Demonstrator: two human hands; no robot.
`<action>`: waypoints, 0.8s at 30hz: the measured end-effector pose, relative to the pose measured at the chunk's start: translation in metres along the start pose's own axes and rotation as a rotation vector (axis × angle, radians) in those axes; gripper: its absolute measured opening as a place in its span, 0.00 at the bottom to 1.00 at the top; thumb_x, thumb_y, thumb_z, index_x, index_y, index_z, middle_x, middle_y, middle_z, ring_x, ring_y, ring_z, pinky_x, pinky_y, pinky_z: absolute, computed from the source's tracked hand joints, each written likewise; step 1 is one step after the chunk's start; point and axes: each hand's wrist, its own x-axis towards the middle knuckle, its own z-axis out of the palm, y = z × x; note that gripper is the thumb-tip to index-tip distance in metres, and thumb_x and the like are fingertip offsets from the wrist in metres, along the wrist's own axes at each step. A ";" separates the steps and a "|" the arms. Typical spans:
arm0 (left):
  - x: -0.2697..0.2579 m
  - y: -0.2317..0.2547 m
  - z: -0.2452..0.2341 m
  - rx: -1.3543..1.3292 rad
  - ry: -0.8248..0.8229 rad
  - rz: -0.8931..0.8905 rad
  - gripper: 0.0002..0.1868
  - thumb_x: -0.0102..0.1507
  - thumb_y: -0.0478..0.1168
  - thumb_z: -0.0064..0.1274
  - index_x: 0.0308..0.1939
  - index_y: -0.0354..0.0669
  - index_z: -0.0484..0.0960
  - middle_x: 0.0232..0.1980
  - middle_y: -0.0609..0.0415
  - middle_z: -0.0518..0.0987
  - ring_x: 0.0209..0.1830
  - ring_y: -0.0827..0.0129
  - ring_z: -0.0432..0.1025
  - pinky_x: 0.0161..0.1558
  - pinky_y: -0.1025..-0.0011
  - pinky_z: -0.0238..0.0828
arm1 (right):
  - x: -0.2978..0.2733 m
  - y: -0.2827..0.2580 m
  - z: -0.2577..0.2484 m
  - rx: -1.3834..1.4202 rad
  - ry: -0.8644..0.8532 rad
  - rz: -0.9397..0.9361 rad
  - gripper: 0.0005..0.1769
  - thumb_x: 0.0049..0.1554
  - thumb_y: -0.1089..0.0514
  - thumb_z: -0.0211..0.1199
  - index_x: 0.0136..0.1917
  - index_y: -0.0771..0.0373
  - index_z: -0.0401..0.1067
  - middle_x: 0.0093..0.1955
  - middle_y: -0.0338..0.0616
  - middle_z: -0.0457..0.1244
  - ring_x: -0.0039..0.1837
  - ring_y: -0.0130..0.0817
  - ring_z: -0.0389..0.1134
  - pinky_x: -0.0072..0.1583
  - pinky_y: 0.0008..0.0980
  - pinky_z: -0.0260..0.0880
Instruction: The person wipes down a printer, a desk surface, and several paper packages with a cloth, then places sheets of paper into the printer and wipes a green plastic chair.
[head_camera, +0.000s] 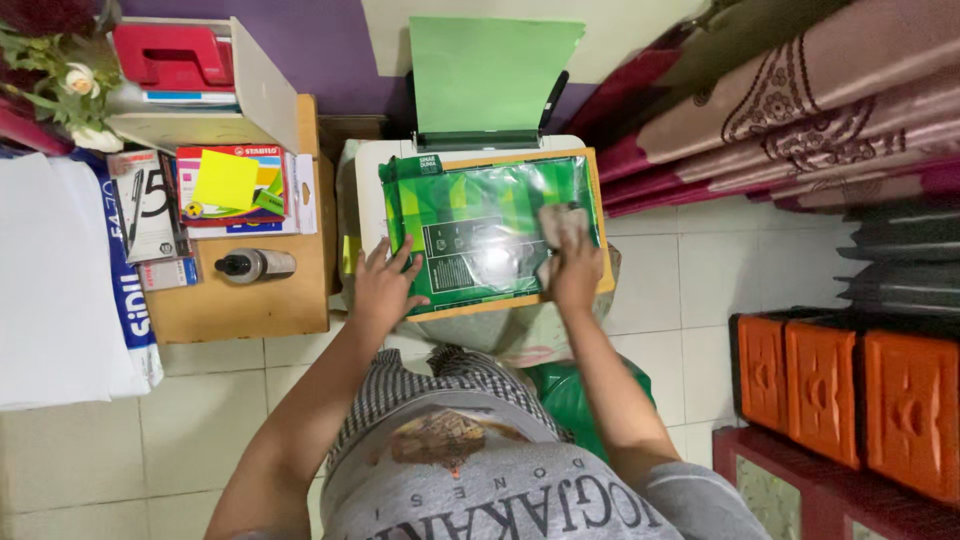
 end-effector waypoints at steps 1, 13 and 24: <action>-0.001 0.000 0.000 0.008 -0.007 0.017 0.45 0.48 0.66 0.65 0.67 0.56 0.76 0.80 0.56 0.58 0.78 0.48 0.52 0.71 0.39 0.46 | 0.004 0.014 -0.006 -0.002 0.095 0.029 0.31 0.53 0.65 0.62 0.70 0.54 0.71 0.74 0.54 0.59 0.62 0.58 0.60 0.65 0.53 0.61; -0.001 0.008 0.012 0.014 -0.021 0.048 0.43 0.50 0.62 0.66 0.64 0.46 0.77 0.81 0.45 0.58 0.81 0.55 0.53 0.75 0.45 0.48 | -0.056 -0.127 0.045 0.214 -0.227 -0.329 0.35 0.49 0.62 0.66 0.71 0.55 0.69 0.78 0.51 0.57 0.63 0.53 0.64 0.65 0.49 0.64; 0.002 0.027 -0.009 0.014 -0.073 0.020 0.50 0.54 0.60 0.63 0.74 0.42 0.63 0.81 0.42 0.51 0.82 0.50 0.44 0.75 0.44 0.41 | -0.032 0.053 -0.031 0.054 -0.081 -0.003 0.32 0.50 0.64 0.64 0.69 0.51 0.72 0.76 0.48 0.58 0.64 0.56 0.60 0.64 0.50 0.61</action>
